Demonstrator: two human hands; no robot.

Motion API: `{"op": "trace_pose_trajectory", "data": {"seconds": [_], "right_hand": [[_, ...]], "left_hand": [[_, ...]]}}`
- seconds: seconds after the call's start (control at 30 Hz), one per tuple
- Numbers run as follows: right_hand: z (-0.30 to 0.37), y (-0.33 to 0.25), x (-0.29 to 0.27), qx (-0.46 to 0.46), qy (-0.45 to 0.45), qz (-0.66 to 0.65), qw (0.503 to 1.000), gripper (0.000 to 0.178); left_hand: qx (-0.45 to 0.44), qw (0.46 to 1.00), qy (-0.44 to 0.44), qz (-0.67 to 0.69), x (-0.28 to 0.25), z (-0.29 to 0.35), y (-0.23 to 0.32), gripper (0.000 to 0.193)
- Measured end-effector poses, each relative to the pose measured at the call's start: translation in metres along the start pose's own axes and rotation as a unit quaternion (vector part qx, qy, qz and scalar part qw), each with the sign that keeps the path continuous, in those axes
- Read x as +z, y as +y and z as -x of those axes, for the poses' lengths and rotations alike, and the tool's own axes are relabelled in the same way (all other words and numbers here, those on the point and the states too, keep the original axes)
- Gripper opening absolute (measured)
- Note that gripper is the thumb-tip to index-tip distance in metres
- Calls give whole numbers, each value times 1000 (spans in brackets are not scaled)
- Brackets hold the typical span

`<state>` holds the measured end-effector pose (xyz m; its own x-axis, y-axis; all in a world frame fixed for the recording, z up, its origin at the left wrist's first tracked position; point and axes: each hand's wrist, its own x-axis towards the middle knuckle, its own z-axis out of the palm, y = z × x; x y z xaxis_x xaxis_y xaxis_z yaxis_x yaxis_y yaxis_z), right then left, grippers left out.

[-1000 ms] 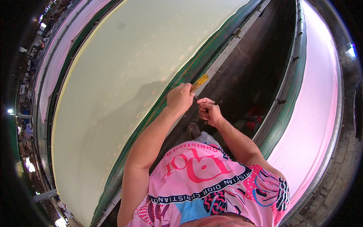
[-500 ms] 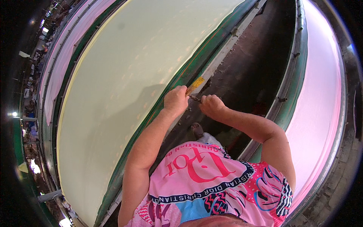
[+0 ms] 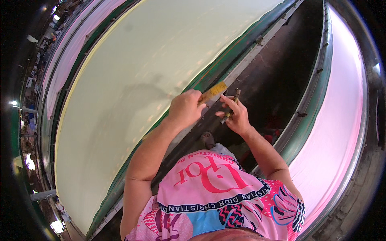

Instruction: The person secures a large pale drying sheet to a curved green metal rack by repeatedly inserting small metal fasteners along the edge and tapping them with a wooden mallet. The person moves along the rack, working methodically to attach the sheet.

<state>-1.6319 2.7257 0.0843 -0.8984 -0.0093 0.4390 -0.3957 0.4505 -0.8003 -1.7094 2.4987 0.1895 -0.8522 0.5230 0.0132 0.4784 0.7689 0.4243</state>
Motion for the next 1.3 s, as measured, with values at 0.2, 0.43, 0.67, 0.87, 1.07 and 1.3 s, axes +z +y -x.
{"op": "trace_pose_trajectory", "data": {"seconds": [0.2, 0.43, 0.67, 0.87, 1.07, 1.3], "right_hand": [[6, -24, 59, 34, -146, -145, 978, 42], [43, -48, 111, 82, -172, -125, 974, 49], [71, -43, 129, 184, -115, -217, 952, 40], [84, -75, 140, 131, -104, -180, 969, 33], [82, -117, 145, 130, -116, -144, 974, 31], [77, -106, 142, 102, -102, -79, 986, 35]], "left_hand": [[-12, 997, 0, 76, 12, 68, -13, 32], [-88, 993, 68, 26, 6, 161, -51, 59], [-136, 987, 83, -8, 41, 247, -114, 61], [-105, 991, 82, 3, 69, 277, -137, 59], [-151, 986, 56, 30, 67, 273, -127, 52], [-136, 987, 85, 26, 85, 276, -134, 43]]}}
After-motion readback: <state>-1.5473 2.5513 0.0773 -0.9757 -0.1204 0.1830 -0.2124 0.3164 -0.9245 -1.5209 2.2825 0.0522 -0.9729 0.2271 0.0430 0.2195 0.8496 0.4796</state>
